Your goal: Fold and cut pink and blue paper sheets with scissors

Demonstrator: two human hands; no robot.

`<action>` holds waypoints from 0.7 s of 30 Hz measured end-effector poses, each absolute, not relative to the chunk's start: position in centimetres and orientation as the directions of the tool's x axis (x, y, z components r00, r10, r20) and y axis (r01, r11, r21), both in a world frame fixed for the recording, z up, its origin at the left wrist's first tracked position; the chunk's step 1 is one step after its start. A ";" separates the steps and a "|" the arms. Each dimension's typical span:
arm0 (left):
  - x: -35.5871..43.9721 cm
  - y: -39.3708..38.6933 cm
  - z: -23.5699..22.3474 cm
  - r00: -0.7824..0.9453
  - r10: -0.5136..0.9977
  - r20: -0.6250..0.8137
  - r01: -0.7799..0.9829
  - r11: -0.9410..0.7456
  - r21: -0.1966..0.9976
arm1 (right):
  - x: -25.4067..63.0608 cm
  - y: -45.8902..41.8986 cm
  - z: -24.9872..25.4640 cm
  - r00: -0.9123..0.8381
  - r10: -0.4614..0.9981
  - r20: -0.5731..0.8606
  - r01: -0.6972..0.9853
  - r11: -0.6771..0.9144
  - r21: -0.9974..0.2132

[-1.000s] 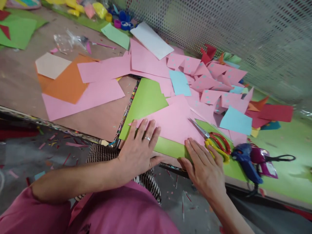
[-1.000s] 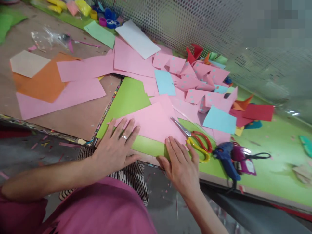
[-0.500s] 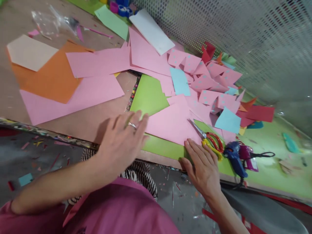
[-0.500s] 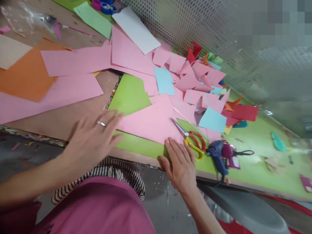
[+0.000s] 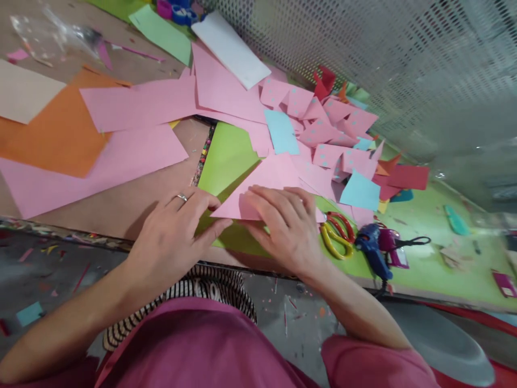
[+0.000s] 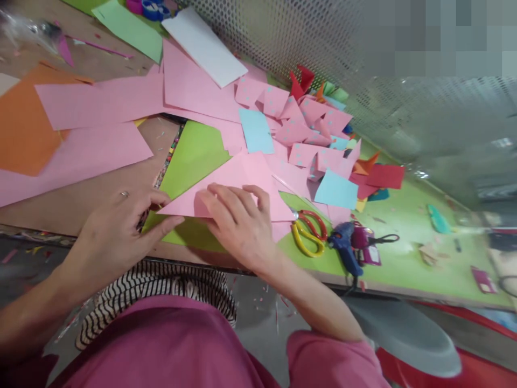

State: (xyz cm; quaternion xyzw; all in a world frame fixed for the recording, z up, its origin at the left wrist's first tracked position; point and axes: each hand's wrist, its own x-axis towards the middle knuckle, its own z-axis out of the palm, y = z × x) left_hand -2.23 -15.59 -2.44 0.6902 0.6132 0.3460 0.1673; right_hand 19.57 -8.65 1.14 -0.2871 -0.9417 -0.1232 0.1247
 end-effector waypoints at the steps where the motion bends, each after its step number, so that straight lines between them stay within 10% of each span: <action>1: -2.3 -15.5 -2.1 -0.002 0.954 0.300 0.702 -0.212 0.680 | 19.1 -8.5 1.3 -0.811 0.484 0.328 0.551 0.821 0.151; 11: -2.2 -12.0 2.7 0.035 0.893 0.449 0.283 -0.440 0.852 | 19.1 -7.5 6.6 -0.752 0.569 0.334 0.524 0.823 -0.221; 21: -0.1 -11.5 5.8 -0.098 0.832 0.546 0.121 -0.535 0.836 | 18.3 -8.6 10.0 -0.612 0.613 0.499 0.533 0.787 -0.311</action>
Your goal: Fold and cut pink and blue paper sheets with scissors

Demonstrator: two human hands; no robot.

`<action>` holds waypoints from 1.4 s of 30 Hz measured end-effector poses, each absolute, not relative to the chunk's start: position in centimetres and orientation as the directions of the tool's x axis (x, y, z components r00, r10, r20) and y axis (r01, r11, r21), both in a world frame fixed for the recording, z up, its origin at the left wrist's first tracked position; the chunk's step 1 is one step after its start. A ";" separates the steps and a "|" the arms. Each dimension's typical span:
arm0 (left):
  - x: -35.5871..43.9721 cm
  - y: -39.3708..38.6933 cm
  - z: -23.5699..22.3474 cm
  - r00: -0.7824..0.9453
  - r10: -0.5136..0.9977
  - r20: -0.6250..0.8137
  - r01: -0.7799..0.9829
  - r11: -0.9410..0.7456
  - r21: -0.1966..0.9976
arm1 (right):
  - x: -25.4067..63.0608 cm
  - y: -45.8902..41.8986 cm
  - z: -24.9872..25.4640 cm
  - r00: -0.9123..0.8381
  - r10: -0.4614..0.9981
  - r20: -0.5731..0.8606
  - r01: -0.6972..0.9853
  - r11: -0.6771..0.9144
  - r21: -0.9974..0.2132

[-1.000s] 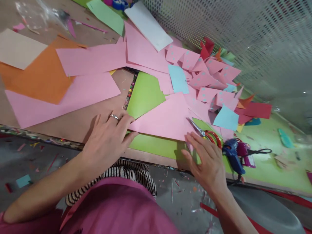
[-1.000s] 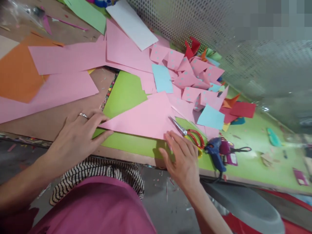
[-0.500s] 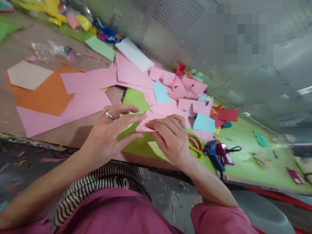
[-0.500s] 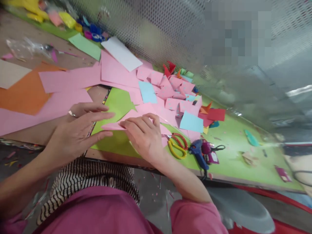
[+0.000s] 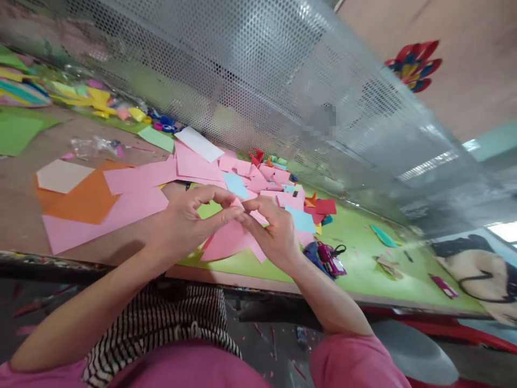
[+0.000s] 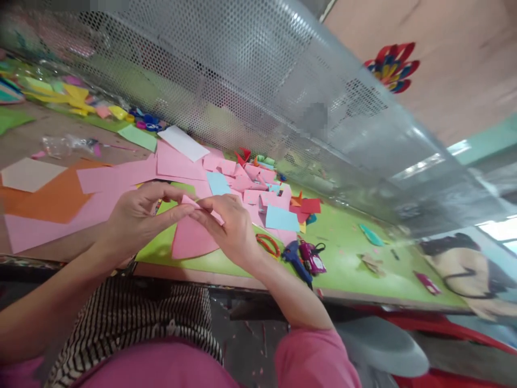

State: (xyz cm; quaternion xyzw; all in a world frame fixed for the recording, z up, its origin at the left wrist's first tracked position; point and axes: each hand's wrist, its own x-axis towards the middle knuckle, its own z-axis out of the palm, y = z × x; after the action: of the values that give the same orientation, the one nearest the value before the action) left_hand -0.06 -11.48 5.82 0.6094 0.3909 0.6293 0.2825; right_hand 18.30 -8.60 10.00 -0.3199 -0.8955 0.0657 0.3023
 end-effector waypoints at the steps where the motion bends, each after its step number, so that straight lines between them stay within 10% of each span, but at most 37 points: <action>1: 0.1 -11.5 6.0 -0.097 0.823 0.560 0.114 -0.549 0.828 | 18.3 -8.7 10.2 -0.609 0.615 0.501 0.519 0.786 -0.335; 31: 1.1 -12.3 6.9 -0.012 0.893 0.450 -0.133 -0.447 0.885 | 18.5 -9.9 11.1 -0.582 0.706 0.403 0.411 0.683 -0.604; 42: -2.8 -6.7 8.5 -0.579 0.788 0.208 -0.266 -0.424 0.866 | 21.8 -7.9 10.5 -0.645 0.764 -0.023 0.484 0.385 -0.786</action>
State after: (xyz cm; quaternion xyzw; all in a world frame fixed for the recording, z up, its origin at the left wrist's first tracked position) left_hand -2.75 -6.75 8.51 0.3123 0.4185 0.7837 0.3362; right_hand 21.82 -7.88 10.53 -0.3835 -0.8135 0.4008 0.1747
